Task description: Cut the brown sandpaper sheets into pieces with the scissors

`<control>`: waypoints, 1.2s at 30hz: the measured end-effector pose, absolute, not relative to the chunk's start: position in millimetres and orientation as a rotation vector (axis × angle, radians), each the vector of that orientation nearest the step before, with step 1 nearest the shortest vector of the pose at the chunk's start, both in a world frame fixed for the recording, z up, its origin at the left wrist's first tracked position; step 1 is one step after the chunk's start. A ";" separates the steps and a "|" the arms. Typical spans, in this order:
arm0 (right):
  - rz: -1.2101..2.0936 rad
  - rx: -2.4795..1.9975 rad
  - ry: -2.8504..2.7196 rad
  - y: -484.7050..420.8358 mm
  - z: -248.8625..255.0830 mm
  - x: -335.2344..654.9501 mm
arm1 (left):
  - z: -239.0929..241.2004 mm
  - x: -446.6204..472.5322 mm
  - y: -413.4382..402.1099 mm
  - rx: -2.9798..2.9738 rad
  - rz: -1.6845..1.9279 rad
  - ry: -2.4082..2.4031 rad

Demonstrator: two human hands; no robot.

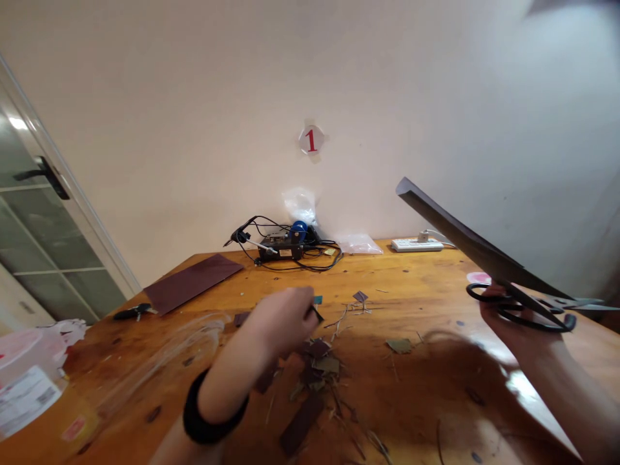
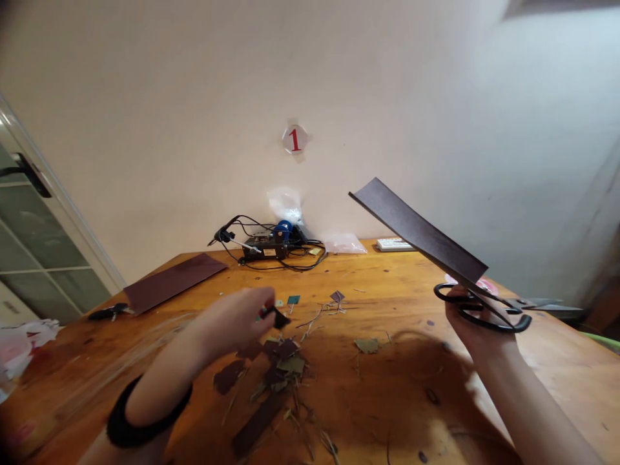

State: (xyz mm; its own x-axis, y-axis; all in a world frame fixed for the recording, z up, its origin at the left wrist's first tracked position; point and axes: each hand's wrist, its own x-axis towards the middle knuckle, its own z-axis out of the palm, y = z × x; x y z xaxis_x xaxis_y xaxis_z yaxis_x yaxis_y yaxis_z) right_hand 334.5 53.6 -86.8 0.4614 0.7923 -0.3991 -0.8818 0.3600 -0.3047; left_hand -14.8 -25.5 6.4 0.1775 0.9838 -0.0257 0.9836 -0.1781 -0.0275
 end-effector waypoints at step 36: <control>1.099 -0.486 0.176 48.9 -82.3 331.4 | -0.1 -39.9 -10.7 -3.096 0.593 -2.007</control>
